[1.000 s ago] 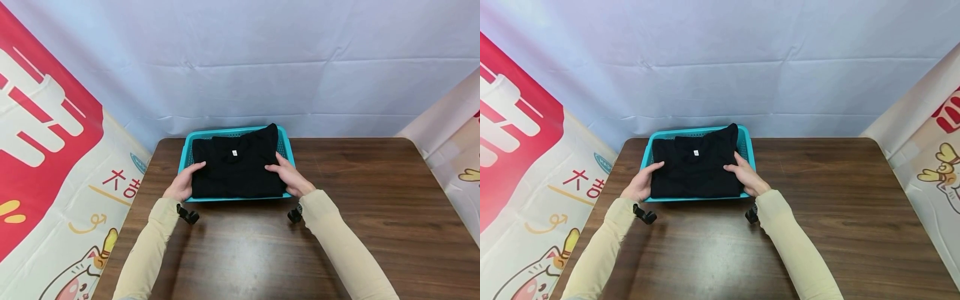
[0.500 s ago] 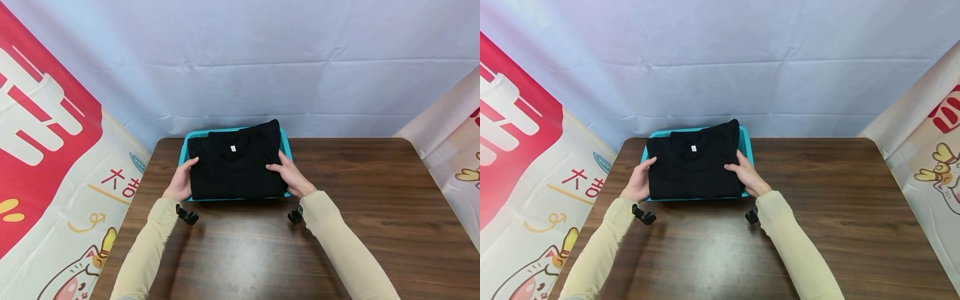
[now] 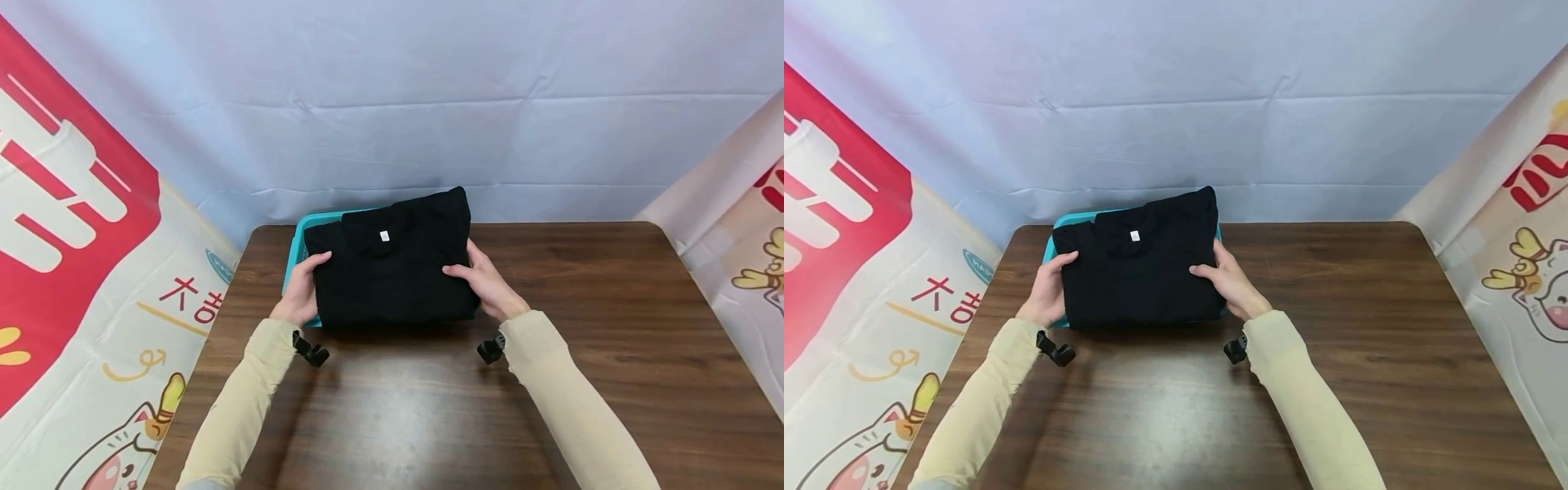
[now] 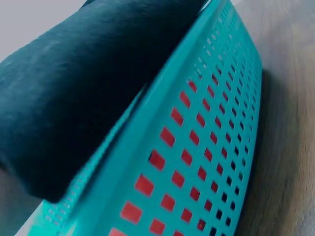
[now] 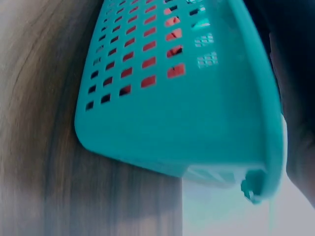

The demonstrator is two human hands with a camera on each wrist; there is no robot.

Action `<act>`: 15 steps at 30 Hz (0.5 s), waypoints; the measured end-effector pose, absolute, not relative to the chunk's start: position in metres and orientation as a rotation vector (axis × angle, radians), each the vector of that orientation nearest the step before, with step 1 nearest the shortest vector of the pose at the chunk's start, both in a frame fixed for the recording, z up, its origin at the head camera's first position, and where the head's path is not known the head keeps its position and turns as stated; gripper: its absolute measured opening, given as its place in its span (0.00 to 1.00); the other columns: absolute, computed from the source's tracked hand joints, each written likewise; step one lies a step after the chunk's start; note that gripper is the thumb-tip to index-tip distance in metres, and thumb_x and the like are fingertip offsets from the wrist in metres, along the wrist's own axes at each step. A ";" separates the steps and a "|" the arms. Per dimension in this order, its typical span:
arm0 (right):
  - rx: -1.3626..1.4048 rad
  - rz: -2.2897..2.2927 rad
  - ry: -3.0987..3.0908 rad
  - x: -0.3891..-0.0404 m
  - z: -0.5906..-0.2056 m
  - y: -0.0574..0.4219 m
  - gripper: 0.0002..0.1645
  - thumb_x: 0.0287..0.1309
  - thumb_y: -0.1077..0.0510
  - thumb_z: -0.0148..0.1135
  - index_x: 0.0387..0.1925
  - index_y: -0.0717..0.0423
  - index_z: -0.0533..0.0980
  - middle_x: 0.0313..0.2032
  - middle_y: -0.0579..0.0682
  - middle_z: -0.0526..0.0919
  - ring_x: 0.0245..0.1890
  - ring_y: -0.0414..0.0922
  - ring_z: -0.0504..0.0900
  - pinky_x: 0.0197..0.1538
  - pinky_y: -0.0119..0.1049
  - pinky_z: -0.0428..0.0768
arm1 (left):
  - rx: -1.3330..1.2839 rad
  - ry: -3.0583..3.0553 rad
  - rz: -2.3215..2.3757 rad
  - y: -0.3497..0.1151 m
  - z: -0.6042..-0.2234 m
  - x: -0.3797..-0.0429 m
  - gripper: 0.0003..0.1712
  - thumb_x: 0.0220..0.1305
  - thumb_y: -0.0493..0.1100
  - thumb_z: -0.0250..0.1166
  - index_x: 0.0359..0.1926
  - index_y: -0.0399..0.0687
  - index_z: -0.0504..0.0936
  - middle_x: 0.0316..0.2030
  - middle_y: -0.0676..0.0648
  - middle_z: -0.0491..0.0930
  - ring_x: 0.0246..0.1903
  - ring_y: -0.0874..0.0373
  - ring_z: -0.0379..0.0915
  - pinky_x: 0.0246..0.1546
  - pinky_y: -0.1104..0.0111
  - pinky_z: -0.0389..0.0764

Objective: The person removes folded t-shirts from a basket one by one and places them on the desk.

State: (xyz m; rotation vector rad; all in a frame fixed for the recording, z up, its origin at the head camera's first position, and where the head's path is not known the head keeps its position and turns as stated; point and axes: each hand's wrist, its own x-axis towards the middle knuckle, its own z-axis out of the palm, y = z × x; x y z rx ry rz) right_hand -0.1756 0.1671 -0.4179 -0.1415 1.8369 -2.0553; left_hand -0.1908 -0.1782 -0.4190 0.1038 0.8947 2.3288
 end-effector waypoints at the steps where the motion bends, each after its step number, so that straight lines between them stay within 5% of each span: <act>1: -0.147 -2.050 1.857 -0.175 -0.417 0.170 0.45 0.66 0.60 0.54 0.75 0.33 0.44 0.75 0.50 0.50 0.45 0.38 0.81 0.45 0.34 0.81 | 0.097 0.906 2.321 -0.176 -0.418 -0.191 0.20 0.77 0.47 0.40 0.43 0.47 0.79 0.40 0.50 0.84 0.40 0.58 0.81 0.45 0.65 0.81; 9: -0.131 -2.055 1.907 -0.169 -0.410 0.188 0.47 0.64 0.60 0.57 0.75 0.31 0.45 0.76 0.47 0.47 0.46 0.38 0.81 0.44 0.34 0.82 | 0.100 0.920 2.287 -0.159 -0.409 -0.193 0.20 0.77 0.47 0.40 0.42 0.47 0.79 0.40 0.51 0.83 0.39 0.58 0.79 0.45 0.66 0.80; 15: -0.140 -2.038 1.965 -0.165 -0.405 0.200 0.49 0.63 0.61 0.58 0.75 0.29 0.45 0.77 0.42 0.41 0.66 0.46 0.63 0.48 0.31 0.79 | 0.111 0.934 2.277 -0.147 -0.407 -0.192 0.16 0.76 0.45 0.43 0.48 0.47 0.77 0.44 0.51 0.82 0.42 0.58 0.79 0.47 0.65 0.79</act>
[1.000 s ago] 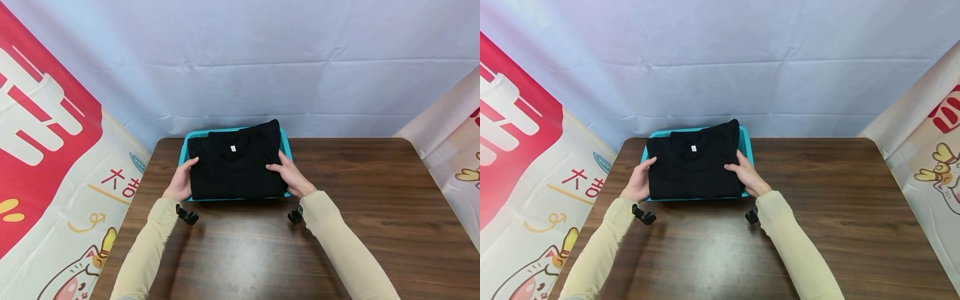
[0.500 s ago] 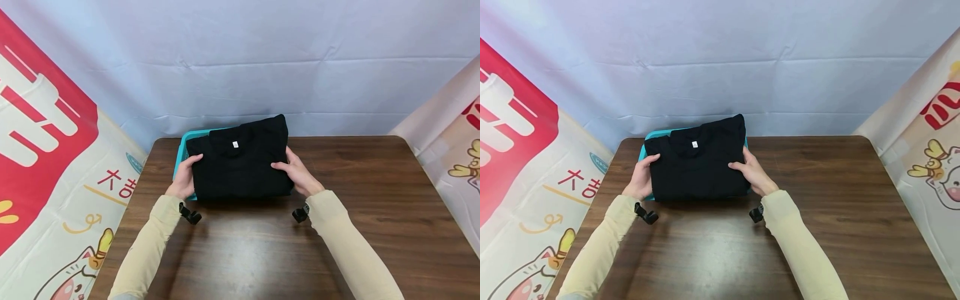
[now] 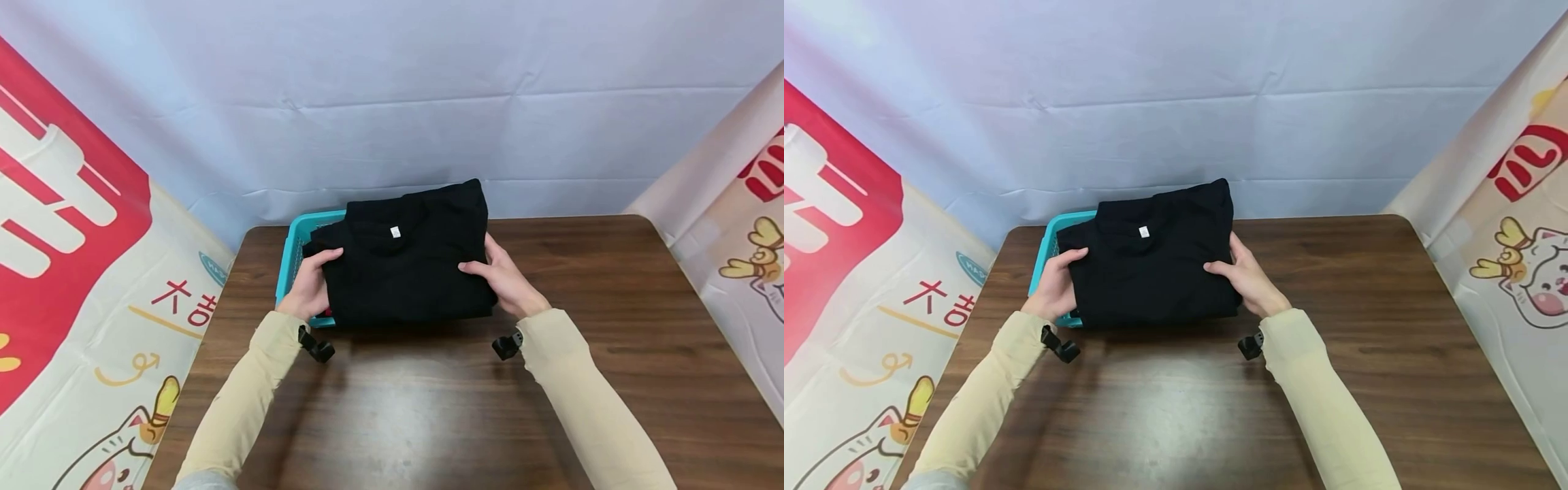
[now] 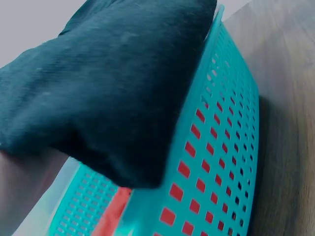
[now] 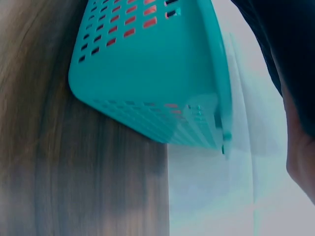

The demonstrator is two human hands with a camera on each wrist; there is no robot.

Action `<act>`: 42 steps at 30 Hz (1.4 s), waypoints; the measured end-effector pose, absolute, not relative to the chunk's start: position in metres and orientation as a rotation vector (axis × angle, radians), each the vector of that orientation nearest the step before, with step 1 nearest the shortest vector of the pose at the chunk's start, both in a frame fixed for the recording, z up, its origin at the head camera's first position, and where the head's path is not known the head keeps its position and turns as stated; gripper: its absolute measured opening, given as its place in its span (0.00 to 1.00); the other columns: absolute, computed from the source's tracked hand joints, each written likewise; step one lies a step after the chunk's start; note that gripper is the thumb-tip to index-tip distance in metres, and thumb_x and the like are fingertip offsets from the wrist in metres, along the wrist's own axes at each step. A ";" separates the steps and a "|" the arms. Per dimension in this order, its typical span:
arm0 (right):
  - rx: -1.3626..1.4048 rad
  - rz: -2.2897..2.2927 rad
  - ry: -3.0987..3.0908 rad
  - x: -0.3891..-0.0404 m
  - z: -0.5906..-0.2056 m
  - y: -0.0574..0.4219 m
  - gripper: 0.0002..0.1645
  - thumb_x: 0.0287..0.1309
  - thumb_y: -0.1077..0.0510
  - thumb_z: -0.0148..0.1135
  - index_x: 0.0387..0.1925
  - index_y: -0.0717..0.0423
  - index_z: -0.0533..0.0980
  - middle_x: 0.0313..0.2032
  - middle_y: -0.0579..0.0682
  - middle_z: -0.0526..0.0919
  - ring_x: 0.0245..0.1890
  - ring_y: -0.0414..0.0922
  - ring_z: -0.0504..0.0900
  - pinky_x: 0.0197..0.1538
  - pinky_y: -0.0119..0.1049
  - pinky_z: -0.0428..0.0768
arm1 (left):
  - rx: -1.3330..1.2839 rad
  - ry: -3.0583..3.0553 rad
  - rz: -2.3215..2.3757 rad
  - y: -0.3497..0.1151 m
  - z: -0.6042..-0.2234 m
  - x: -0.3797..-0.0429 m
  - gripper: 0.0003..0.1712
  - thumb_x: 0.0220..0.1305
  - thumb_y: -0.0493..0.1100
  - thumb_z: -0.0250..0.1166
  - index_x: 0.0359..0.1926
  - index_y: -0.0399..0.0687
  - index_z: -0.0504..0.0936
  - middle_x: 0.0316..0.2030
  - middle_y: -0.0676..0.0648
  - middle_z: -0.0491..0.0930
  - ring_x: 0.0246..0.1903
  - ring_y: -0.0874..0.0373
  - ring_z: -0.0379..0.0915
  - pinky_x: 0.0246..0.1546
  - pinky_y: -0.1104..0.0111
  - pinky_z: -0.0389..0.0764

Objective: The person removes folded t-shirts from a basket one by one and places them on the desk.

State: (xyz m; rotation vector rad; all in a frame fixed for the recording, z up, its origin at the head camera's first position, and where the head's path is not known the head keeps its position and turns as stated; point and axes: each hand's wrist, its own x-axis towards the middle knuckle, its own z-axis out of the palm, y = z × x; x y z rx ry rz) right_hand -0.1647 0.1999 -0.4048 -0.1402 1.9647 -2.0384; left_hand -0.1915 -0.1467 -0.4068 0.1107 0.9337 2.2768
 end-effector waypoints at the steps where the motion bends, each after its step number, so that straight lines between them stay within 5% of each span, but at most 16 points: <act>1: -0.140 -2.034 1.975 -0.164 -0.404 0.202 0.49 0.63 0.60 0.59 0.75 0.29 0.45 0.77 0.41 0.41 0.68 0.47 0.59 0.49 0.30 0.78 | 0.116 0.939 2.270 -0.145 -0.406 -0.191 0.16 0.76 0.44 0.43 0.49 0.47 0.77 0.45 0.51 0.82 0.43 0.58 0.79 0.48 0.65 0.79; 12: -0.156 -2.099 1.934 -0.157 -0.395 0.225 0.47 0.64 0.60 0.60 0.75 0.34 0.47 0.72 0.49 0.53 0.48 0.38 0.81 0.47 0.33 0.82 | 0.244 0.981 2.215 -0.128 -0.399 -0.190 0.16 0.75 0.37 0.44 0.47 0.46 0.80 0.47 0.50 0.83 0.46 0.59 0.80 0.50 0.64 0.80; 20: -0.134 -2.142 1.870 -0.153 -0.392 0.238 0.41 0.63 0.62 0.61 0.71 0.46 0.52 0.58 0.43 0.71 0.48 0.37 0.82 0.48 0.32 0.82 | 0.274 0.994 2.145 -0.116 -0.392 -0.189 0.14 0.73 0.40 0.49 0.46 0.47 0.82 0.45 0.51 0.84 0.45 0.59 0.80 0.50 0.64 0.80; 42: -0.025 -2.234 1.856 -0.146 -0.388 0.280 0.30 0.64 0.63 0.59 0.63 0.43 0.62 0.49 0.40 0.79 0.41 0.37 0.85 0.42 0.32 0.84 | 0.093 1.460 1.969 -0.063 -0.392 -0.204 0.18 0.69 0.43 0.58 0.58 0.48 0.72 0.53 0.48 0.79 0.48 0.56 0.79 0.50 0.64 0.81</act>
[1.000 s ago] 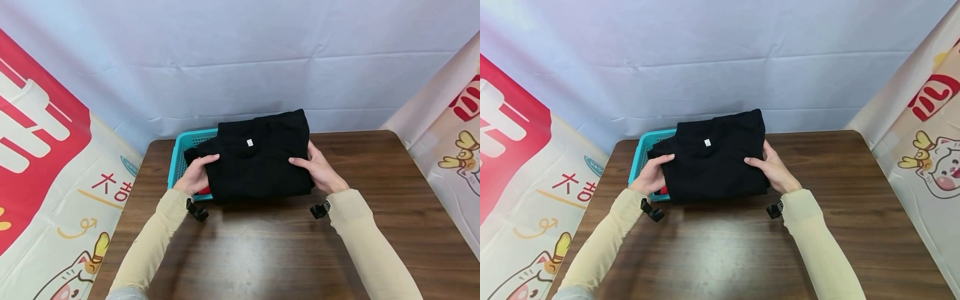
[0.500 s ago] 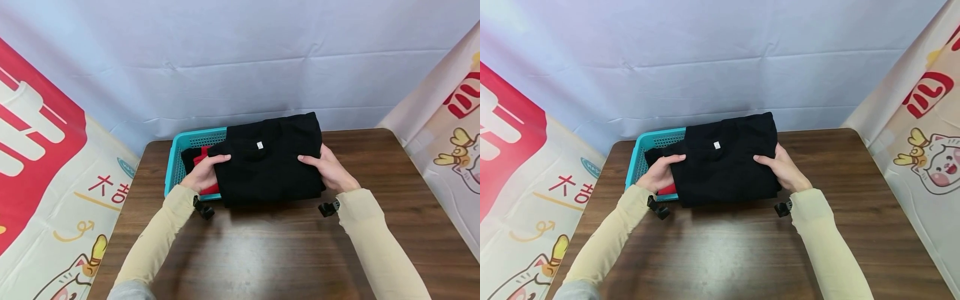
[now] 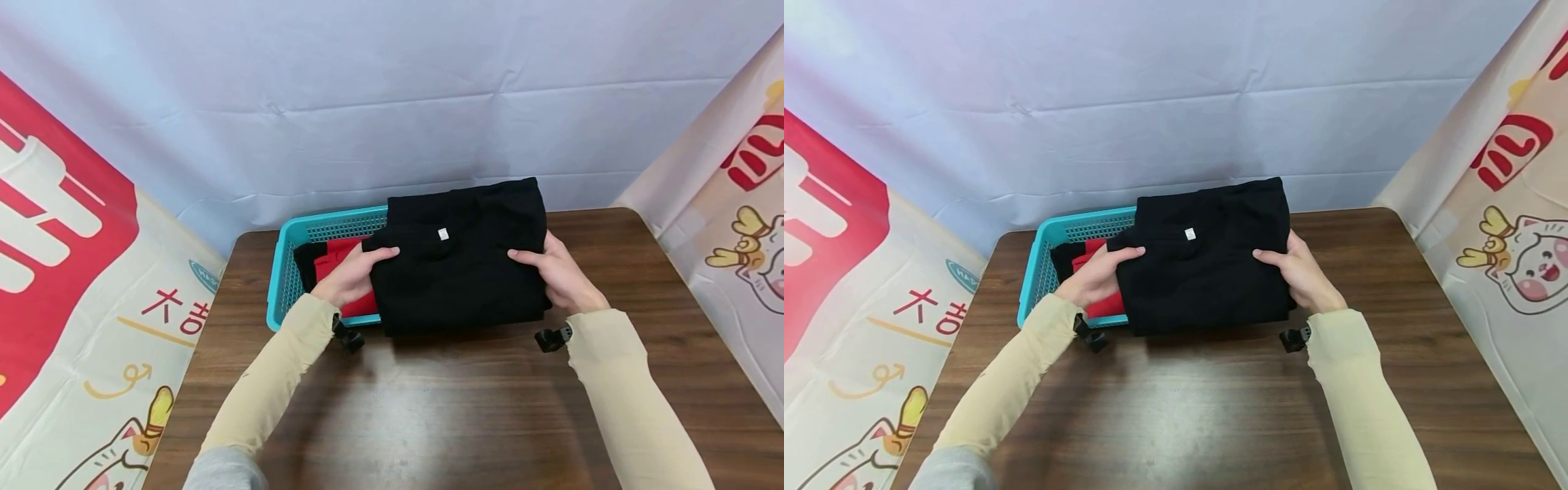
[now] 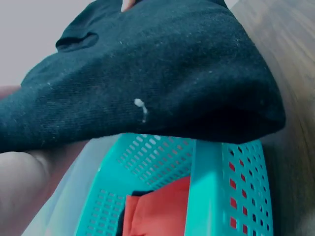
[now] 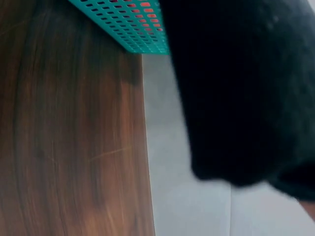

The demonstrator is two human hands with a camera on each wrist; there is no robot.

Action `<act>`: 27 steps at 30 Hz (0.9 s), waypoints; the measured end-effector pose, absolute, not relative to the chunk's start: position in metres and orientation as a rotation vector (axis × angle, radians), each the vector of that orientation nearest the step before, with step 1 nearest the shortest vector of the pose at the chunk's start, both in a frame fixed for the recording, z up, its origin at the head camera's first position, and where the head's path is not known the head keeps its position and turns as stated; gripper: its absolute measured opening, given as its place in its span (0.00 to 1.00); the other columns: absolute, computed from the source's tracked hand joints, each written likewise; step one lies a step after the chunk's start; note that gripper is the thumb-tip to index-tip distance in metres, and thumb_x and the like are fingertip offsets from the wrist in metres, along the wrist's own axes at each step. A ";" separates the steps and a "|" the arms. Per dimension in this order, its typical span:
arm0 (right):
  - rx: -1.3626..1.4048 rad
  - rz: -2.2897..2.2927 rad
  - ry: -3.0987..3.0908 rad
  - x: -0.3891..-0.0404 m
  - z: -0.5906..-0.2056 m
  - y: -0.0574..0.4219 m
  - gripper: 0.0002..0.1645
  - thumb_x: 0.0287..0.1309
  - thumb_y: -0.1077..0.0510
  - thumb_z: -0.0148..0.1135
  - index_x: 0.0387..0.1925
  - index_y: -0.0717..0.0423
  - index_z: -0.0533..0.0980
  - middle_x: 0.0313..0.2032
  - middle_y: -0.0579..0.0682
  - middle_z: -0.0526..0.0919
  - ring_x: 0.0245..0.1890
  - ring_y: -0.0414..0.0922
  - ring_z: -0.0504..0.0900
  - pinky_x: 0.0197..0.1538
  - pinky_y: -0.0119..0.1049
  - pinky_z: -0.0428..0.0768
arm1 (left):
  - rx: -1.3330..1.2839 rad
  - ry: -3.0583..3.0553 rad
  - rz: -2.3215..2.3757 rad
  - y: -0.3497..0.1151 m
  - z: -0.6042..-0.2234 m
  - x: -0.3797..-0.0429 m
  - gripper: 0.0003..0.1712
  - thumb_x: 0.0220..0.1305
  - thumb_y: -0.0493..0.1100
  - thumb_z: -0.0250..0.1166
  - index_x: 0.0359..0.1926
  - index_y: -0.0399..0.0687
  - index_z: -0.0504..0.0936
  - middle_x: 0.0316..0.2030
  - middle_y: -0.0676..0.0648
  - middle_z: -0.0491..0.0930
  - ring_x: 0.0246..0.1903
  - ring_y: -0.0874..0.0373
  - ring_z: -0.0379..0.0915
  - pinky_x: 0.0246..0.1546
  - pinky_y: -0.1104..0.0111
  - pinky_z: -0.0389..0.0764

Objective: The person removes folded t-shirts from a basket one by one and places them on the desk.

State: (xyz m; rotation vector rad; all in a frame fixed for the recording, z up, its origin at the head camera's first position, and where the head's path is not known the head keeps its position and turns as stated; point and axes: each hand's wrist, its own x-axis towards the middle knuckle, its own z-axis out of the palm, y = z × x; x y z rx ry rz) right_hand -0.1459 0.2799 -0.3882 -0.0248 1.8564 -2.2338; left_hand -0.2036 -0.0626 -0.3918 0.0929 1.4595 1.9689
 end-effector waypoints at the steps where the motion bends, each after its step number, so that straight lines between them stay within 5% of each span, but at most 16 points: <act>1: -0.016 -2.236 1.862 -0.146 -0.388 0.282 0.30 0.64 0.63 0.59 0.64 0.43 0.62 0.49 0.40 0.79 0.41 0.37 0.85 0.42 0.32 0.84 | 0.090 1.469 1.964 -0.060 -0.392 -0.204 0.18 0.69 0.43 0.58 0.58 0.49 0.72 0.54 0.48 0.78 0.48 0.56 0.79 0.50 0.64 0.81; 18: 0.114 -2.265 1.972 -0.138 -0.395 0.313 0.34 0.63 0.62 0.61 0.67 0.43 0.62 0.51 0.37 0.75 0.41 0.34 0.83 0.41 0.28 0.82 | 0.181 1.482 1.869 -0.025 -0.390 -0.210 0.20 0.67 0.40 0.60 0.60 0.51 0.72 0.54 0.50 0.77 0.48 0.57 0.78 0.50 0.63 0.80; 27: 0.240 -2.225 2.039 -0.132 -0.392 0.332 0.38 0.61 0.60 0.63 0.70 0.40 0.60 0.52 0.35 0.72 0.41 0.32 0.80 0.41 0.25 0.80 | 0.299 1.279 1.852 -0.009 -0.387 -0.211 0.31 0.66 0.33 0.54 0.69 0.54 0.64 0.63 0.48 0.69 0.58 0.55 0.69 0.60 0.57 0.73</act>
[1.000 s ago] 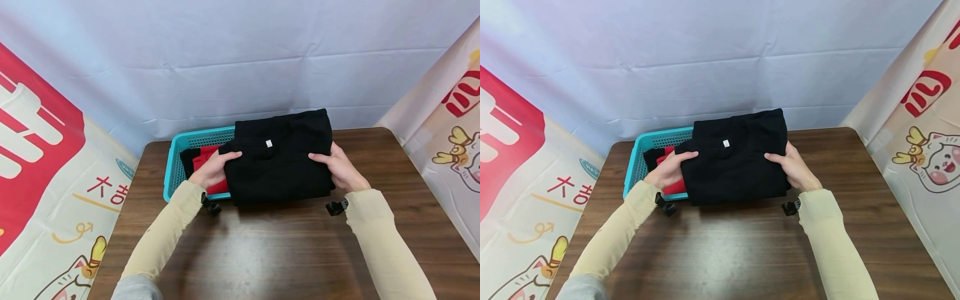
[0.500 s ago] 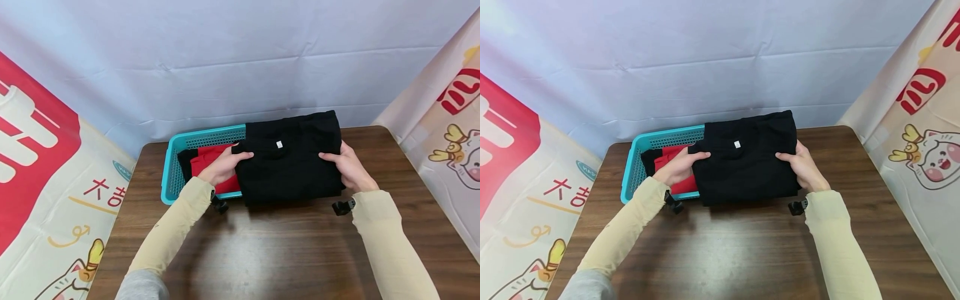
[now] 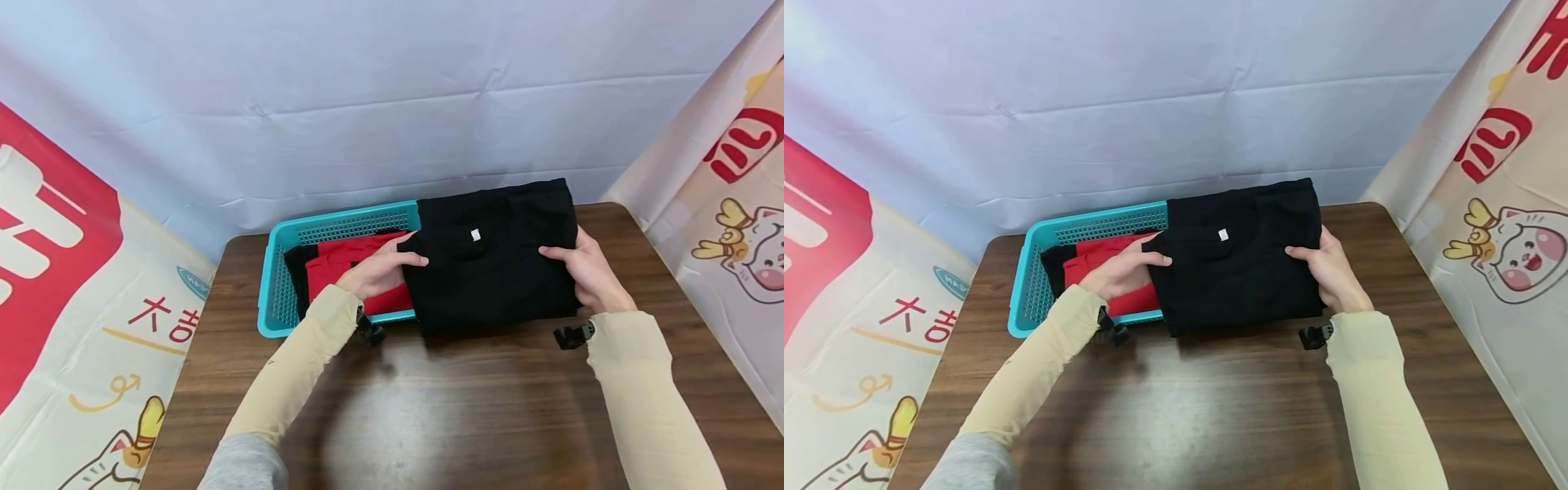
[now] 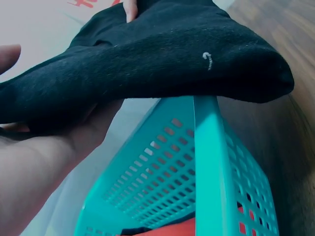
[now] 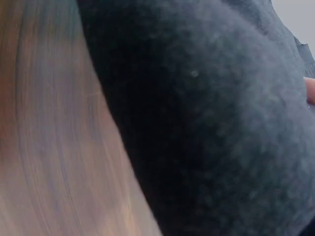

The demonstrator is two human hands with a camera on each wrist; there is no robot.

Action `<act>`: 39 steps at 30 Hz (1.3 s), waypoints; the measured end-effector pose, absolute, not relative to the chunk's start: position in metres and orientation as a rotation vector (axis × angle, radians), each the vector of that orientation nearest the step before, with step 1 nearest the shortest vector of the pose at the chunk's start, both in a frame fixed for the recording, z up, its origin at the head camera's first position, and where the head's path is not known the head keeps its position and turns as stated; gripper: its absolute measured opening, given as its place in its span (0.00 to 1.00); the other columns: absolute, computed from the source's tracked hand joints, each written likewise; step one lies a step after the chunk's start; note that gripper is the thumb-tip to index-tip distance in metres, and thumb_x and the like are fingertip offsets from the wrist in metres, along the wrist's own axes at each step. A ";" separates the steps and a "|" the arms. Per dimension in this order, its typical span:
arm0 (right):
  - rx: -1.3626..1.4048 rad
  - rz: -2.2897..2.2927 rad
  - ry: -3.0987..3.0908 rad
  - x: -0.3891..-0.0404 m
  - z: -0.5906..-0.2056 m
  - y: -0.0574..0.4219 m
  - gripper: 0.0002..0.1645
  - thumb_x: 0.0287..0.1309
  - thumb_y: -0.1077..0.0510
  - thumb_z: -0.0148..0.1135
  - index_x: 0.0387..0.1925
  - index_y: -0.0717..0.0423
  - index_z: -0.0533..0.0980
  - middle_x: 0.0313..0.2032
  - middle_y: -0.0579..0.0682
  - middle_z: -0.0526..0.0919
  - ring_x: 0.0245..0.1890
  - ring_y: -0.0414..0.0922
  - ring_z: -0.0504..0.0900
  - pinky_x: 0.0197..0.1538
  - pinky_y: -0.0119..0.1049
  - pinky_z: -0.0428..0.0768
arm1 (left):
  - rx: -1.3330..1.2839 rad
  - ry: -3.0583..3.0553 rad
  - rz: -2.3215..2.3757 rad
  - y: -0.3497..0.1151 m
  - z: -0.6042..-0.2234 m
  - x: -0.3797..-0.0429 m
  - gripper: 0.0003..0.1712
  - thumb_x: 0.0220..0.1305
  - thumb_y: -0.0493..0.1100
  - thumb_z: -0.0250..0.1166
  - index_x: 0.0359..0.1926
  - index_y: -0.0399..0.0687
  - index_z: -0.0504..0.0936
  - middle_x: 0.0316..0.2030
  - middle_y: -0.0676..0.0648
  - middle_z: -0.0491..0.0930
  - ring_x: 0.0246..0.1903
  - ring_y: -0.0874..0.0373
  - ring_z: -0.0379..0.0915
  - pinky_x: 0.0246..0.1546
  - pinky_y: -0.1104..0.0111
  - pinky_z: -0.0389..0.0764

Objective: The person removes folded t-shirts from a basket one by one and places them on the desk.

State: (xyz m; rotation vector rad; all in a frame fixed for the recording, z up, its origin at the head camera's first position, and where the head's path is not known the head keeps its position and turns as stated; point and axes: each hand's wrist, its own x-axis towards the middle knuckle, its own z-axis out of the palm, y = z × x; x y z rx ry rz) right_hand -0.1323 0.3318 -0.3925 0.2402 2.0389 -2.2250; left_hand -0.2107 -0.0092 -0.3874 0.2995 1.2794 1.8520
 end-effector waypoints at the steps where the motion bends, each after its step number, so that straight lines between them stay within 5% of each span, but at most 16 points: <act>1: 0.254 -2.228 2.039 -0.132 -0.393 0.333 0.38 0.61 0.60 0.63 0.70 0.40 0.60 0.52 0.35 0.72 0.41 0.32 0.80 0.41 0.26 0.80 | 0.308 1.282 1.847 -0.007 -0.388 -0.211 0.32 0.66 0.32 0.53 0.70 0.54 0.63 0.64 0.48 0.68 0.59 0.54 0.67 0.61 0.55 0.72; 9: 0.332 -2.190 2.108 -0.128 -0.394 0.345 0.37 0.61 0.59 0.63 0.68 0.38 0.61 0.52 0.33 0.71 0.42 0.30 0.77 0.41 0.23 0.77 | 0.217 1.505 1.753 0.012 -0.388 -0.210 0.43 0.63 0.35 0.59 0.75 0.56 0.51 0.69 0.51 0.59 0.68 0.53 0.55 0.69 0.52 0.62; 24: 0.466 -2.102 2.248 -0.126 -0.399 0.357 0.21 0.62 0.53 0.63 0.55 0.39 0.70 0.44 0.33 0.75 0.36 0.32 0.78 0.37 0.25 0.78 | 0.248 1.591 1.667 0.038 -0.396 -0.211 0.41 0.65 0.37 0.60 0.75 0.57 0.52 0.75 0.51 0.41 0.73 0.50 0.41 0.72 0.47 0.53; 39: 0.597 -2.141 2.175 -0.125 -0.412 0.366 0.15 0.63 0.55 0.60 0.50 0.51 0.71 0.43 0.37 0.73 0.38 0.33 0.76 0.39 0.24 0.76 | 0.292 1.880 1.550 0.061 -0.407 -0.207 0.34 0.69 0.40 0.57 0.73 0.52 0.59 0.72 0.48 0.57 0.70 0.51 0.52 0.70 0.55 0.62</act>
